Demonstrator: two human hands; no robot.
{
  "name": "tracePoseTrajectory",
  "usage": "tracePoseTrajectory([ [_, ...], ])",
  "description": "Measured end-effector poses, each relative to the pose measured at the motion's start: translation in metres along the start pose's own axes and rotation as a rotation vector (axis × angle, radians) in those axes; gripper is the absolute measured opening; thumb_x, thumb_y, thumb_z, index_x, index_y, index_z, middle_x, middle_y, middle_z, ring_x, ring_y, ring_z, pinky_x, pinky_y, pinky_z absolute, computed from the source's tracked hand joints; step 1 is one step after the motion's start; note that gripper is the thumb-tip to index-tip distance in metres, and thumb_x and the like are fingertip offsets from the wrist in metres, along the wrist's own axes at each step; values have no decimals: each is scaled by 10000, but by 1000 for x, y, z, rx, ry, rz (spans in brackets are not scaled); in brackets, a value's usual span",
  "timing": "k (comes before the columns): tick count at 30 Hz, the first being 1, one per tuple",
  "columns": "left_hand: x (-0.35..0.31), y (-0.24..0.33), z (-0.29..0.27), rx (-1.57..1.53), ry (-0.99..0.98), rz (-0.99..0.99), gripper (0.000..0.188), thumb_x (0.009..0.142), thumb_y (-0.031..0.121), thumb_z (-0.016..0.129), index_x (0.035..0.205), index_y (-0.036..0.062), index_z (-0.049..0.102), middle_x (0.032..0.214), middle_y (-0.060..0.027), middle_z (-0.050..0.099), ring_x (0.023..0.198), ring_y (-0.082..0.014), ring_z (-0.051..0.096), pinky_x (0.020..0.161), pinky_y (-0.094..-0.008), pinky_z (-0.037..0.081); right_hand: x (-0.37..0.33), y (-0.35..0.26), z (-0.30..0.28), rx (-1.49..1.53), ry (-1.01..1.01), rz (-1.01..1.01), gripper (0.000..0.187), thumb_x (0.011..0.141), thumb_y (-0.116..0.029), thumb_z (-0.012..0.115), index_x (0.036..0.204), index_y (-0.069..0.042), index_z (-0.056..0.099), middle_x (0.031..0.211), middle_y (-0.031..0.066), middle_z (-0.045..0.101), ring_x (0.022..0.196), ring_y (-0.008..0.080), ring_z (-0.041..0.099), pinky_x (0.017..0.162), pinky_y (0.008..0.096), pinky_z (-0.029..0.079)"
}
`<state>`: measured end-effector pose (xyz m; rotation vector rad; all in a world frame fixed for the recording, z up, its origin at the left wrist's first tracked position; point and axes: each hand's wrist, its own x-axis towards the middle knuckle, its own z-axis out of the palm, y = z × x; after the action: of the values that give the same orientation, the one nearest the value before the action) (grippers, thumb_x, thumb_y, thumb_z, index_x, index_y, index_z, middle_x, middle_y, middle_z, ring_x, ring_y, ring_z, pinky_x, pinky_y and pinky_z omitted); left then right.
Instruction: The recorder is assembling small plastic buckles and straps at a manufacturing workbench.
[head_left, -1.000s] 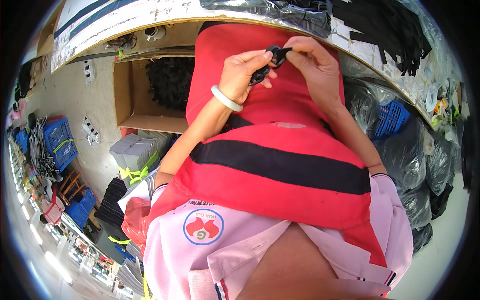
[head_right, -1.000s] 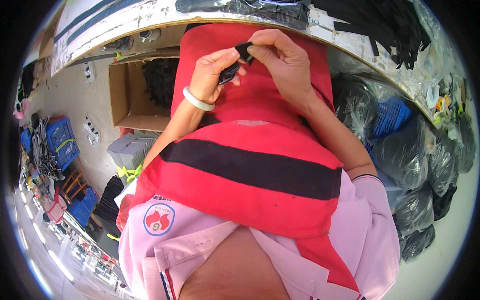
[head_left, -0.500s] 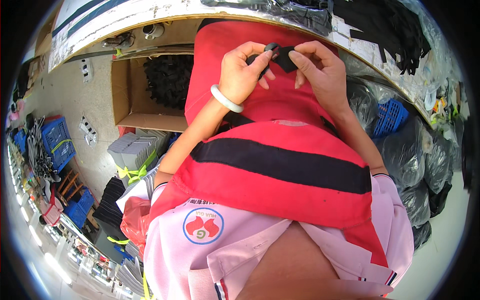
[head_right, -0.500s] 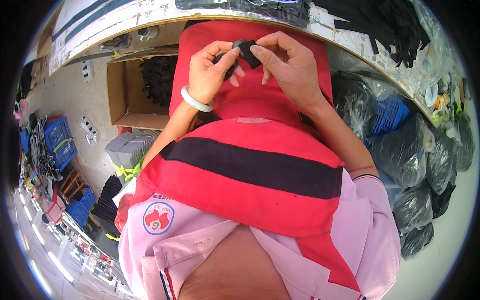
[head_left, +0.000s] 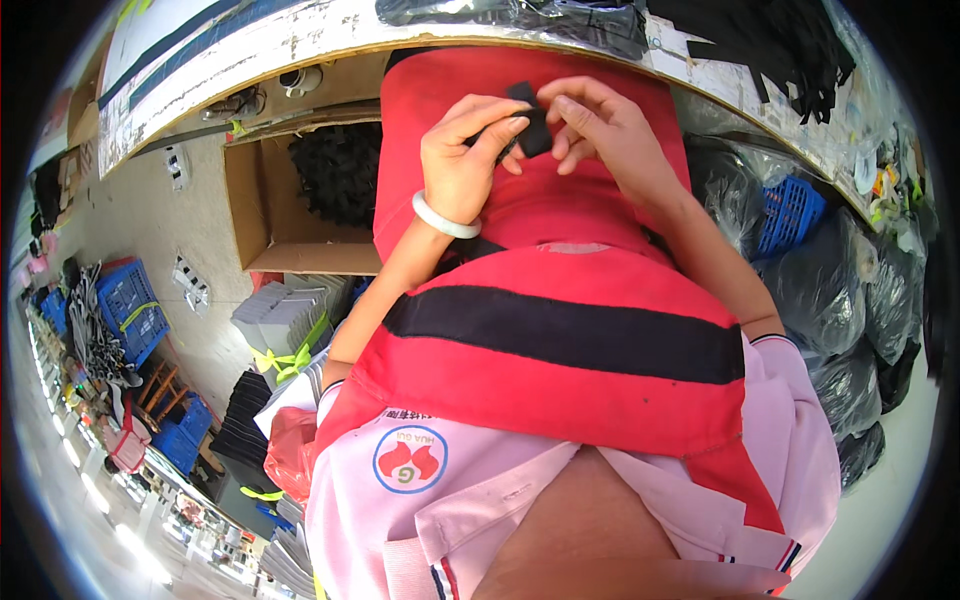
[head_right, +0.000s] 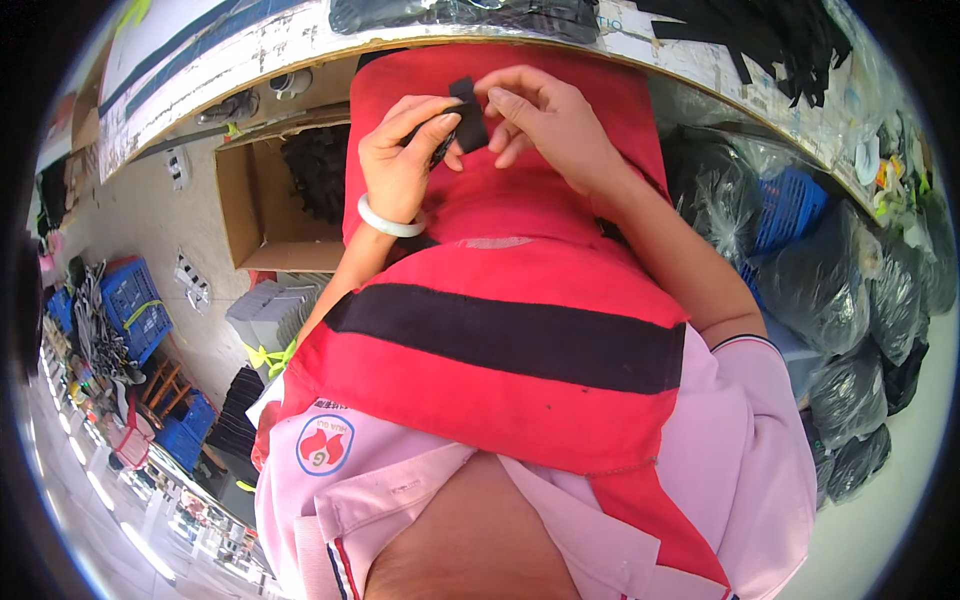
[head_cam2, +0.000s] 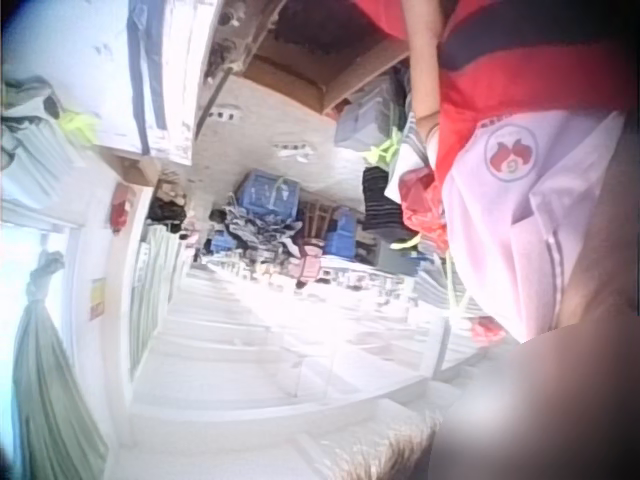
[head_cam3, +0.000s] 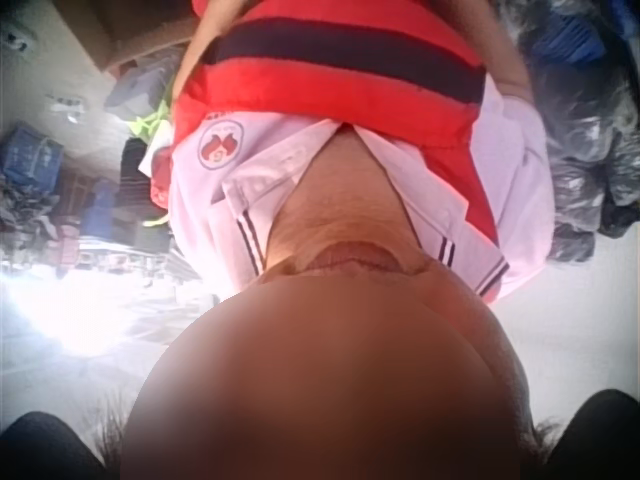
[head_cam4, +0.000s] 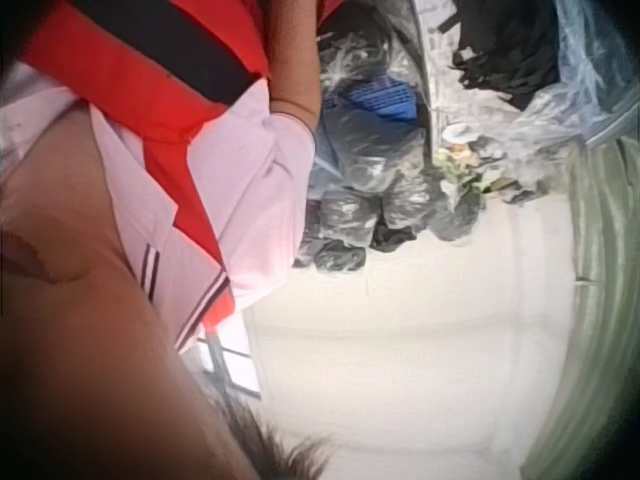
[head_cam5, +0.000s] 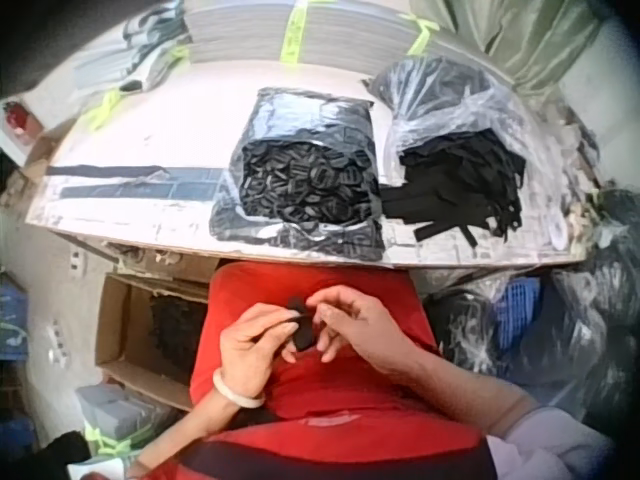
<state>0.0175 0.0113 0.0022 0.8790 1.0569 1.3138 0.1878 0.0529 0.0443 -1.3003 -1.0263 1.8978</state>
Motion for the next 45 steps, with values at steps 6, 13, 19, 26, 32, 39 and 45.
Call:
tracePoseTrajectory([
  [6, -10, 9, -4, 160, -145, 99, 158, 836, -97, 619, 975, -52, 681, 985, -97, 592, 668, -134, 597, 541, -221, 502, 9, 6, -27, -129, -280, 127, 233, 893, -260, 664, 957, -35, 661, 765, 7, 589, 616, 69, 554, 581, 212, 471],
  [13, -13, 16, -10, 184, -164, 111, 152, 825, -61, 660, 953, 0, 713, 943, -57, 588, 669, -79, 575, 545, -186, 470, 10, 15, -21, -182, -98, -112, 191, 898, -201, 662, 932, -13, 656, 842, 30, 630, 742, 85, 597, 697, 231, 495],
  [19, -18, 20, -11, 165, -163, 74, 151, 826, -57, 660, 954, 3, 714, 940, -51, 587, 661, -66, 566, 539, -183, 465, 4, 11, -12, -161, -119, -215, 129, 911, -130, 640, 934, -13, 594, 838, 37, 630, 736, 85, 600, 673, 221, 500],
  [26, -27, 35, -23, 184, -220, -24, 127, 836, -50, 644, 930, 2, 712, 915, -39, 590, 625, -60, 557, 505, -177, 449, 19, 32, -2, -119, -124, -148, 168, 889, -81, 648, 981, -24, 518, 822, 46, 631, 736, 99, 612, 668, 231, 510],
  [32, -52, 86, -109, 608, 100, -206, 178, 821, -19, 669, 987, 34, 701, 876, -1, 590, 583, -52, 529, 451, -181, 403, 17, 35, 9, -195, -337, 20, 269, 926, -133, 594, 1163, -33, 515, 902, 35, 617, 791, 95, 598, 706, 234, 496],
  [39, -49, 75, -78, 457, 267, -213, 157, 812, 18, 688, 967, 30, 713, 851, 5, 586, 630, -54, 568, 478, -165, 443, 14, 32, 31, -376, -527, 50, 206, 946, -162, 556, 1089, -17, 590, 894, 30, 608, 749, 79, 561, 693, 227, 480],
  [45, -22, 5, -18, 131, 105, -35, 193, 935, 140, 598, 1008, -15, 686, 831, -49, 606, 641, -86, 578, 491, -200, 448, 16, 32, 25, -316, -420, 73, 186, 922, -182, 601, 982, -8, 622, 793, 25, 625, 649, 74, 562, 584, 212, 470],
])
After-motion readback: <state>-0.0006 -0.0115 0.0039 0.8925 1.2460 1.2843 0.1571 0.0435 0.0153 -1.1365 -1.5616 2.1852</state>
